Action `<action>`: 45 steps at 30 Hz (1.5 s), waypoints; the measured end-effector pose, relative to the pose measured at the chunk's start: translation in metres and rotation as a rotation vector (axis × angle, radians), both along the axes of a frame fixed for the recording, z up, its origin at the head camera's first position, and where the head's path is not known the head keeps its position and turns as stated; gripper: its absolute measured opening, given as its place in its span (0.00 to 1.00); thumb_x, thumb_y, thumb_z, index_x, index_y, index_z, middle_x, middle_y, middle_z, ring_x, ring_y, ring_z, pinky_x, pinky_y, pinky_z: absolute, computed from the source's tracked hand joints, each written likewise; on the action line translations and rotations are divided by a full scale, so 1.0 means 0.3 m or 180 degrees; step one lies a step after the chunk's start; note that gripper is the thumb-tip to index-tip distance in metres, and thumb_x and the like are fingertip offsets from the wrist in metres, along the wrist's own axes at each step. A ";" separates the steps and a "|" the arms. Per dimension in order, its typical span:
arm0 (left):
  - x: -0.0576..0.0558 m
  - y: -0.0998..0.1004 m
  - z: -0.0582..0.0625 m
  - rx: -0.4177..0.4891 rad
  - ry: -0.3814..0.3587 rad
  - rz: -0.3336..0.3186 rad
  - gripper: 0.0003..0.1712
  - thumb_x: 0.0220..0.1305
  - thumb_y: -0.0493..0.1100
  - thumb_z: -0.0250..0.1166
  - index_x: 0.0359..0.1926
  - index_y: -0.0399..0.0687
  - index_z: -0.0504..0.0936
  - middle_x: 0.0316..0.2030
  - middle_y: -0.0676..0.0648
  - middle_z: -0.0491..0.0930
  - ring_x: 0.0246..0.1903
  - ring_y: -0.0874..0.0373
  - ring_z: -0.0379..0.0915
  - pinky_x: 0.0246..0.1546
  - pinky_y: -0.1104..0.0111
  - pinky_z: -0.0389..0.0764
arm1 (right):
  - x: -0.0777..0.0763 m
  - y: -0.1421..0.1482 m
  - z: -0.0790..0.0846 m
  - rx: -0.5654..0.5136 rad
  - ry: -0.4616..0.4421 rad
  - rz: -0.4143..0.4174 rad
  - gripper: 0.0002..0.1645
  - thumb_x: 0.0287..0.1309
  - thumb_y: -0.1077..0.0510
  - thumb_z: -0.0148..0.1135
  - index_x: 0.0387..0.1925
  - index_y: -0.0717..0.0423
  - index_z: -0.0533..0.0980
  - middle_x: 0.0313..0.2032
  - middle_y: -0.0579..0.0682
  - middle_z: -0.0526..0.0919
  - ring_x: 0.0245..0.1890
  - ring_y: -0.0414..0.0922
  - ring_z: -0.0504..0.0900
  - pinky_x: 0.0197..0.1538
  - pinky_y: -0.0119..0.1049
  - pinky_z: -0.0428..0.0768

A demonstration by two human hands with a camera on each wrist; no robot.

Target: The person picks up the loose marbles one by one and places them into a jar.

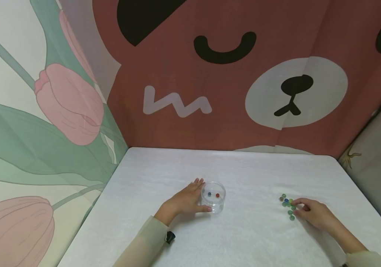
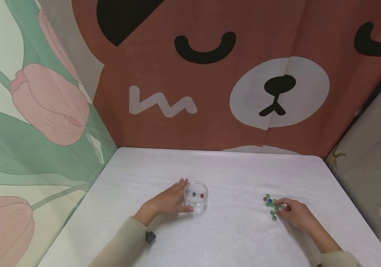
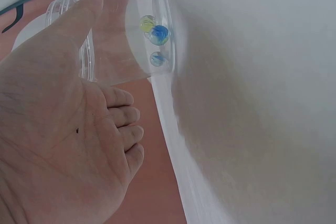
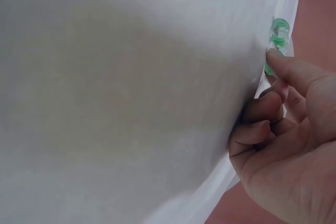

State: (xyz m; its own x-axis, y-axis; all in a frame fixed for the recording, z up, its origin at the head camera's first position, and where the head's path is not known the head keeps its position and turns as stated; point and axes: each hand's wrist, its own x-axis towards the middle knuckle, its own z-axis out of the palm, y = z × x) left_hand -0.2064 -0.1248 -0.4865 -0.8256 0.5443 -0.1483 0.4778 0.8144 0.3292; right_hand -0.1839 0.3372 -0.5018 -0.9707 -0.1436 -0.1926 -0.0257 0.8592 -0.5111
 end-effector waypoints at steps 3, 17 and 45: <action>-0.003 0.001 -0.002 -0.0006 0.0024 -0.0030 0.63 0.62 0.76 0.58 0.80 0.38 0.49 0.80 0.42 0.46 0.80 0.50 0.37 0.80 0.61 0.45 | 0.001 0.001 0.002 -0.0005 0.0019 -0.0042 0.21 0.63 0.51 0.68 0.53 0.58 0.81 0.28 0.47 0.74 0.29 0.44 0.67 0.31 0.37 0.66; -0.001 0.001 0.009 0.0017 0.0003 -0.0037 0.62 0.62 0.75 0.59 0.79 0.38 0.49 0.80 0.41 0.46 0.80 0.49 0.38 0.80 0.61 0.45 | 0.014 -0.036 0.052 -0.0119 0.0069 -0.0279 0.21 0.65 0.50 0.67 0.53 0.60 0.82 0.26 0.47 0.75 0.27 0.44 0.69 0.27 0.35 0.66; -0.001 0.004 -0.006 0.0032 0.0035 -0.0007 0.62 0.62 0.75 0.60 0.79 0.38 0.50 0.80 0.42 0.47 0.80 0.51 0.38 0.79 0.60 0.47 | 0.065 -0.210 0.112 -0.0676 0.0541 0.0109 0.18 0.64 0.48 0.68 0.49 0.55 0.84 0.20 0.42 0.70 0.19 0.36 0.65 0.22 0.32 0.66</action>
State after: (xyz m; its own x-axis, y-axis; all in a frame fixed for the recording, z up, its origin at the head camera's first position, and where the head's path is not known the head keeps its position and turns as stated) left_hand -0.2067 -0.1235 -0.4883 -0.8260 0.5476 -0.1337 0.4832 0.8100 0.3322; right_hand -0.1644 0.2742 -0.4681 -0.9804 -0.1968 0.0106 -0.1538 0.7303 -0.6656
